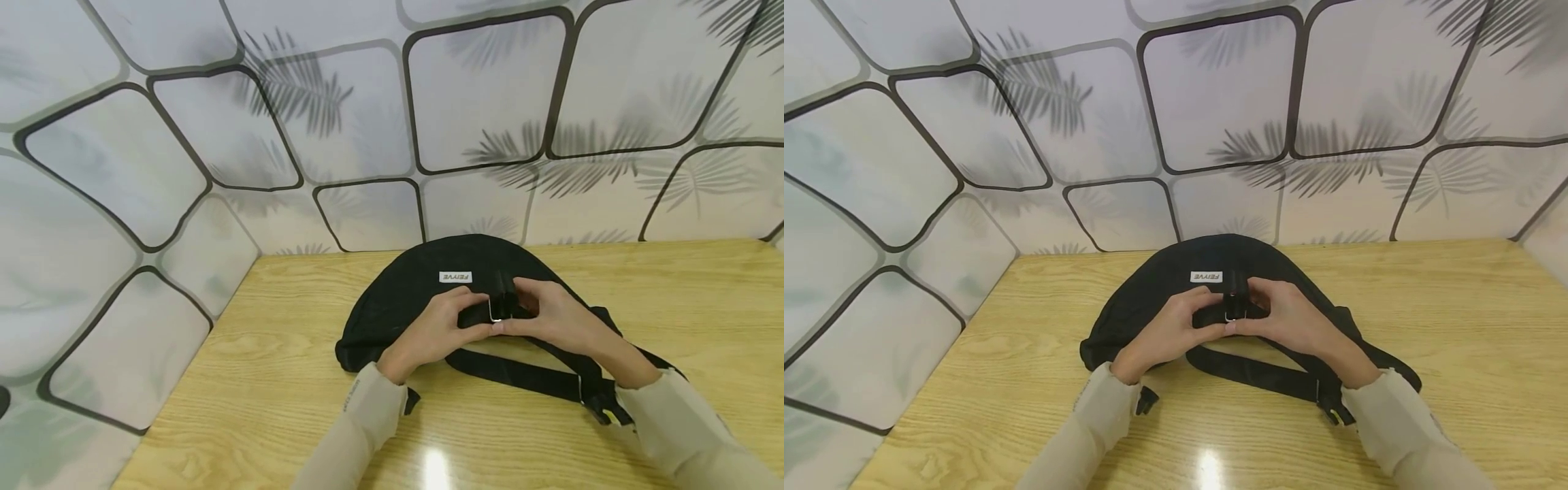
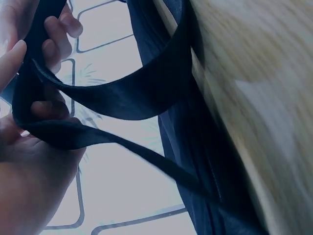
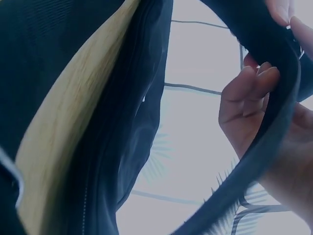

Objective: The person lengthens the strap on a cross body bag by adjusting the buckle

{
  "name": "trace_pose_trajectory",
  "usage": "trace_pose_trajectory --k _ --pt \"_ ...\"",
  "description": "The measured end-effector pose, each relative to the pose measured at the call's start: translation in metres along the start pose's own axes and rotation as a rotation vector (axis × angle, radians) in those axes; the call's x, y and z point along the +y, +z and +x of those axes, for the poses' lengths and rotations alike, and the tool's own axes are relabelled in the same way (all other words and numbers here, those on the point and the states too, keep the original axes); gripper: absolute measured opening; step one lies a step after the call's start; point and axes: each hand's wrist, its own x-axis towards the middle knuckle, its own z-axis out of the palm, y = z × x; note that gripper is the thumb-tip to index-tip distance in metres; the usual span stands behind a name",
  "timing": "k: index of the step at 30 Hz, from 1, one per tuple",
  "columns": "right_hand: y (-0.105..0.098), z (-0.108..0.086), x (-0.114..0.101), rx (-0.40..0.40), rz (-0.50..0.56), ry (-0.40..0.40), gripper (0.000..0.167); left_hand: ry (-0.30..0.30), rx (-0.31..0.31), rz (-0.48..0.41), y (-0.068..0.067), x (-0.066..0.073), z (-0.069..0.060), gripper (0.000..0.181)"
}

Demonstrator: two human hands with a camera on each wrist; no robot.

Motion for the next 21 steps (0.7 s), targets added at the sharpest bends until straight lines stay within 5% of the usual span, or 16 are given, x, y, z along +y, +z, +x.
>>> trace_pose_trajectory --k 21 --pt "-0.0073 -0.0028 0.0034 -0.042 0.048 0.041 0.043 0.040 -0.006 0.016 -0.0072 -0.0014 -0.0055 0.046"
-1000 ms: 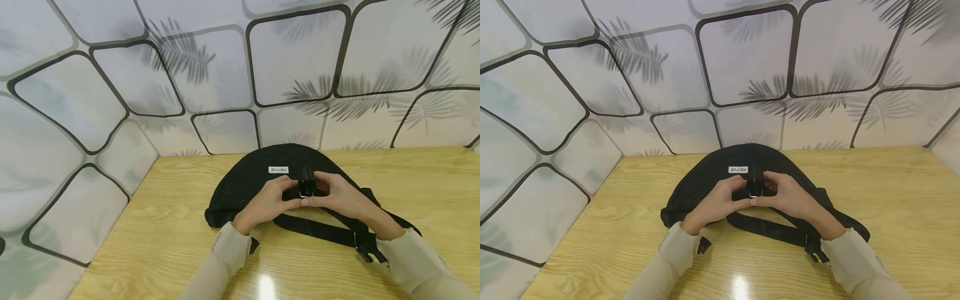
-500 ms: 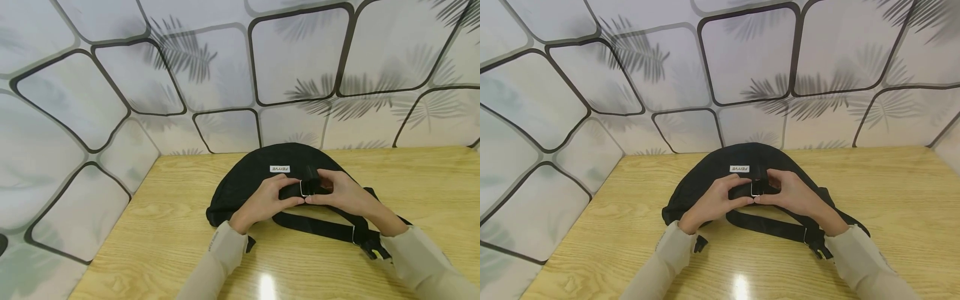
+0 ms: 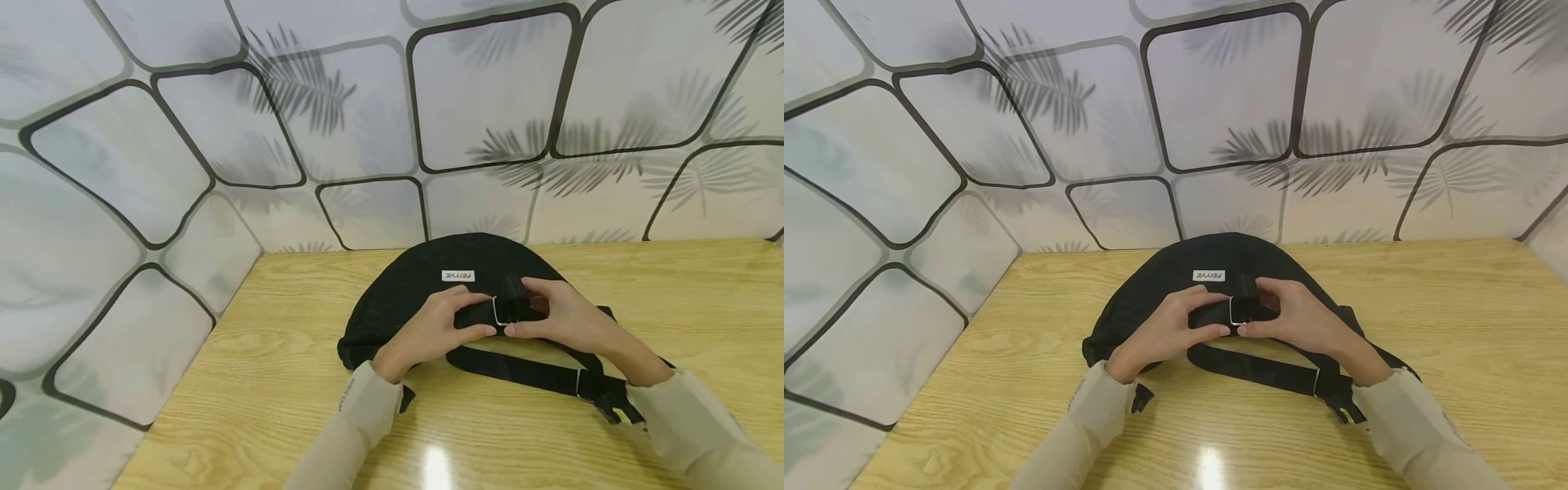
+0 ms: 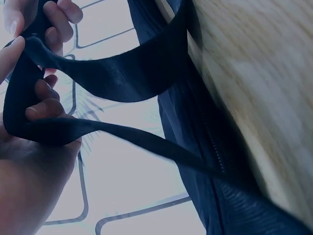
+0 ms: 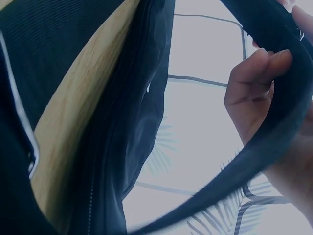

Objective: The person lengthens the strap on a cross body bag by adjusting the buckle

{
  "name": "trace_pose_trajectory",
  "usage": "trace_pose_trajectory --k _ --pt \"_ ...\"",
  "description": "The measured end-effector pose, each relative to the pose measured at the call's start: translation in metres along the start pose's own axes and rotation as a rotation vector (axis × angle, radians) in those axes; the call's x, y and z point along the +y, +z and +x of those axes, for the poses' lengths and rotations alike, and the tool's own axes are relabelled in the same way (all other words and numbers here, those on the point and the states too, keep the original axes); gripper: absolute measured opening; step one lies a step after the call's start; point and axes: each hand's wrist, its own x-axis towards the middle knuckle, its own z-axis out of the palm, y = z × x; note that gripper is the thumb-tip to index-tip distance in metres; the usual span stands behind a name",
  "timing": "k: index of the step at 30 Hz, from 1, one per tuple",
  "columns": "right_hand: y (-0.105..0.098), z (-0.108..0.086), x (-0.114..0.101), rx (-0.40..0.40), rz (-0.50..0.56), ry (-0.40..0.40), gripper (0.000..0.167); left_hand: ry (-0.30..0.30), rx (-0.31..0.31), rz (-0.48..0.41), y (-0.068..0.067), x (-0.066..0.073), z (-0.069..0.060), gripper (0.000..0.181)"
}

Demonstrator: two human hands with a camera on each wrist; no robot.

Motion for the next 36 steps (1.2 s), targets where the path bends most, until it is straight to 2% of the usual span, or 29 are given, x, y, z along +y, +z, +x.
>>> trace_pose_trajectory --k 11,16,22,27,36 --pt "-0.008 -0.005 0.003 0.022 -0.081 0.022 0.045 0.013 0.013 0.023 -0.004 -0.004 -0.006 0.046" --pt "-0.015 -0.008 0.005 0.036 -0.086 0.016 0.044 0.013 0.014 0.034 -0.007 -0.007 -0.009 0.046" --pt "-0.018 -0.012 0.009 0.041 -0.094 0.003 0.046 0.042 0.019 0.050 -0.009 -0.009 -0.012 0.045" --pt "-0.022 -0.017 0.011 0.058 -0.133 0.028 0.051 0.060 0.034 0.047 -0.011 -0.012 -0.017 0.045" --pt "-0.030 -0.025 0.017 0.090 -0.176 0.081 0.054 0.046 0.027 0.027 -0.017 -0.016 -0.024 0.046"
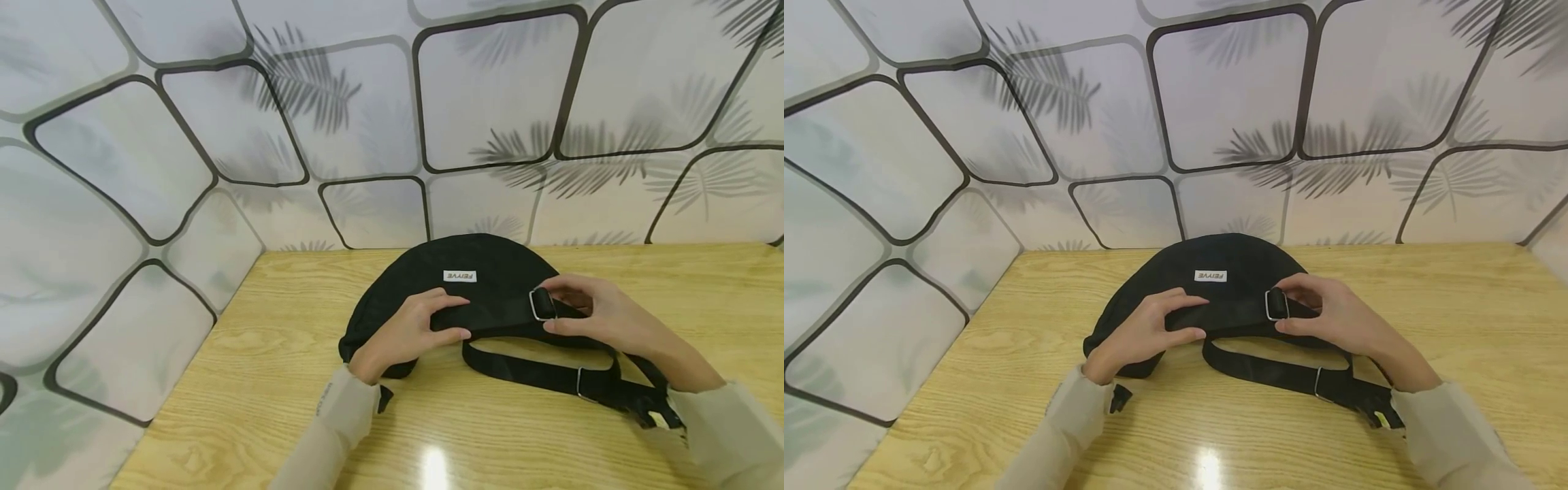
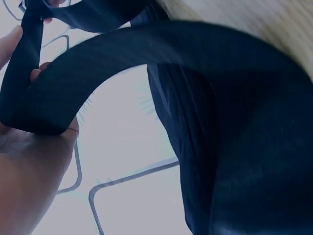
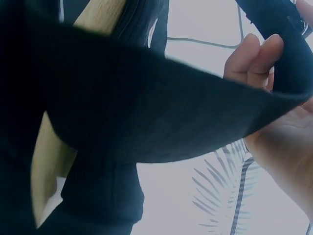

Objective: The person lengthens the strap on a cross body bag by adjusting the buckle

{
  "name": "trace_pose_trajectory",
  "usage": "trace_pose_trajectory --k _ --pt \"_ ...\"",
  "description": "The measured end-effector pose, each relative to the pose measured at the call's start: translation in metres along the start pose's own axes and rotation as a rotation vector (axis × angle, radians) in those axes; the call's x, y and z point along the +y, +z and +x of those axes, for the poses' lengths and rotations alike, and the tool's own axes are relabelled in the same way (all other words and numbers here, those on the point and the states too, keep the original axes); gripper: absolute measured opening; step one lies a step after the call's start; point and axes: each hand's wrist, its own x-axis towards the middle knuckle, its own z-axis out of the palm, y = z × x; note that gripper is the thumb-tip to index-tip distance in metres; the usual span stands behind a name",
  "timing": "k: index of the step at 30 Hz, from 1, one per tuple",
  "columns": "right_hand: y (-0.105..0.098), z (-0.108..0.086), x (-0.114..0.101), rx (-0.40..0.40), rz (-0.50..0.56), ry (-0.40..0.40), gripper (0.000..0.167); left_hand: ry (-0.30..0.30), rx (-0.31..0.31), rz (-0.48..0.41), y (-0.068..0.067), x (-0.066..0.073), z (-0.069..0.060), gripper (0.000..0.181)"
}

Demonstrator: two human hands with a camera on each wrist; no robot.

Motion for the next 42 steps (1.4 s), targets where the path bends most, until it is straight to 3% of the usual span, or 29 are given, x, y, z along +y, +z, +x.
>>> trace_pose_trajectory --k 6,16,23,31,36,42 --pt "-0.004 -0.004 0.002 0.004 0.016 0.012 0.047 -0.001 0.005 -0.004 -0.003 -0.003 -0.004 0.046" --pt "-0.004 -0.006 0.007 -0.013 0.067 -0.060 0.047 0.003 -0.007 0.017 -0.005 -0.003 -0.006 0.046" --pt "-0.004 -0.007 0.009 -0.029 0.053 -0.063 0.047 0.015 -0.010 0.017 -0.006 -0.004 -0.007 0.045" --pt "0.000 -0.005 0.003 -0.019 0.004 -0.037 0.046 -0.039 -0.050 0.023 -0.007 -0.005 -0.008 0.047" --pt "0.006 -0.001 -0.003 -0.025 0.026 -0.069 0.046 -0.055 -0.059 0.082 -0.005 0.001 0.001 0.049" --pt "0.013 0.006 -0.013 -0.039 0.056 -0.084 0.048 -0.042 -0.078 0.121 0.008 0.016 0.025 0.056"
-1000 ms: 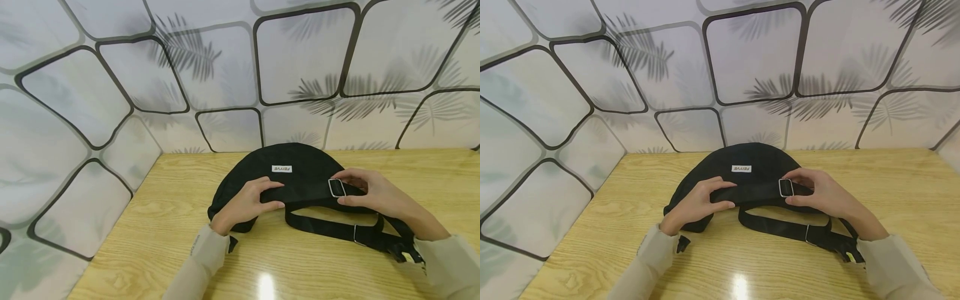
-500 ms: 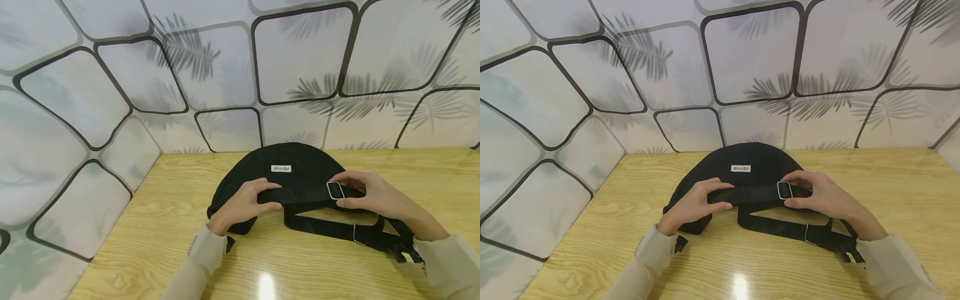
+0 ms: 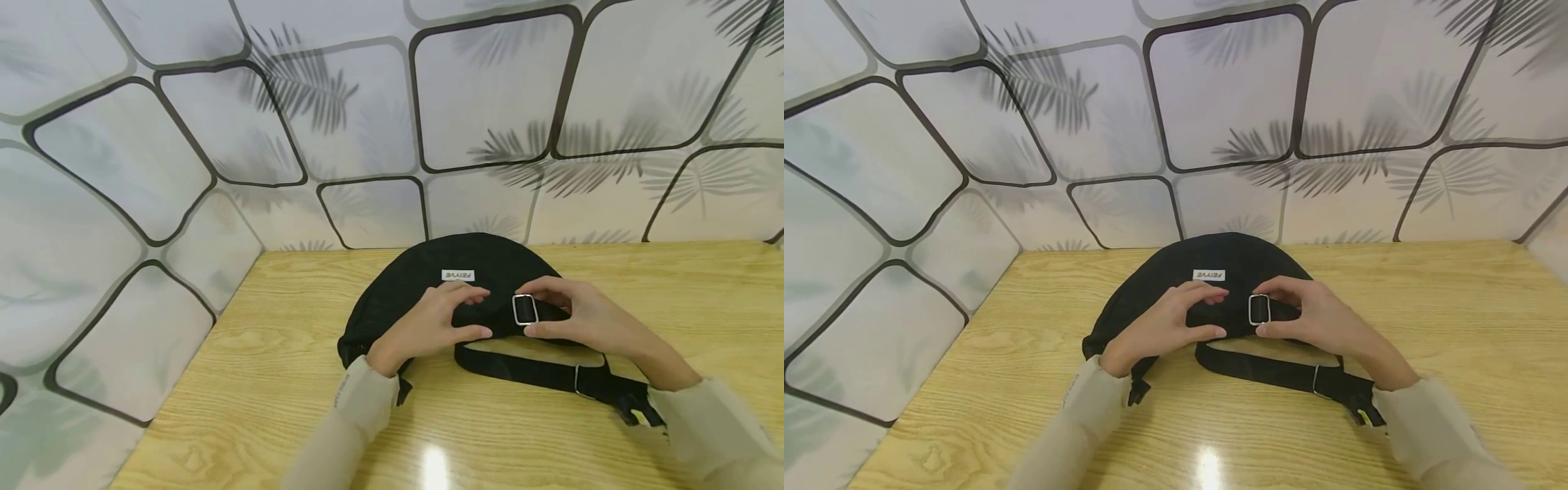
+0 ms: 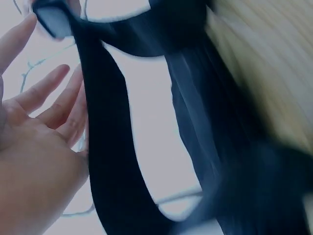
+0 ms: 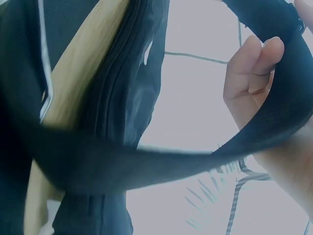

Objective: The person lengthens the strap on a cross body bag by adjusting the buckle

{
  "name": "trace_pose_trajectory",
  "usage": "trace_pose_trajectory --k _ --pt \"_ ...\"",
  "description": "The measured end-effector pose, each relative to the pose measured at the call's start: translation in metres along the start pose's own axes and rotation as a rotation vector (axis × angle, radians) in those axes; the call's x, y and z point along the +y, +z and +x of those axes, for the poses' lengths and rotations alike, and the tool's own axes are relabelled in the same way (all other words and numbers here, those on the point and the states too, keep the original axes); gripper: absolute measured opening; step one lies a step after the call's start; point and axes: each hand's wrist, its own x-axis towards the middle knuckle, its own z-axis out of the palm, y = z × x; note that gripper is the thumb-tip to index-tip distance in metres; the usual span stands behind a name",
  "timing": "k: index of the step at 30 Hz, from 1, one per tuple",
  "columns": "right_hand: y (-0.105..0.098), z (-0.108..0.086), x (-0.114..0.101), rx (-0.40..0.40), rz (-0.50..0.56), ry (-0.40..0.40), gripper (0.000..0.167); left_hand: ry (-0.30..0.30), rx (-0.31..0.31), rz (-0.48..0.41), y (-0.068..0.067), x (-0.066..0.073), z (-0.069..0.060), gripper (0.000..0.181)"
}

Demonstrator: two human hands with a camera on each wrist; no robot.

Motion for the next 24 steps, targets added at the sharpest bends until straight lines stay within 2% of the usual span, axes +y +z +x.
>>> trace_pose_trajectory --k 3,6,11,13,16,19,21,24 --pt "0.003 0.001 -0.002 -0.001 0.022 -0.008 0.048 0.009 -0.016 -0.039 0.008 0.008 0.013 0.059" --pt "0.004 0.002 -0.001 -0.004 0.072 -0.043 0.046 0.020 -0.004 -0.053 0.016 0.013 0.023 0.054" --pt "0.000 0.003 0.004 -0.017 0.154 -0.106 0.049 0.018 0.029 -0.063 0.019 0.015 0.027 0.044" --pt "-0.003 0.003 0.006 -0.044 0.188 -0.087 0.044 0.010 0.041 -0.109 0.017 0.014 0.025 0.043" --pt "-0.008 0.003 0.010 -0.069 0.220 -0.007 0.029 -0.002 0.063 -0.185 0.013 0.011 0.021 0.043" --pt "-0.008 0.002 0.014 -0.043 0.225 0.069 0.018 0.001 0.069 -0.235 0.014 0.009 0.020 0.046" --pt "-0.007 0.002 0.016 -0.021 0.253 0.090 0.013 0.014 0.061 -0.250 0.015 0.009 0.020 0.048" --pt "-0.004 0.002 0.019 -0.003 0.316 0.080 0.009 0.038 0.060 -0.258 0.016 0.010 0.021 0.049"
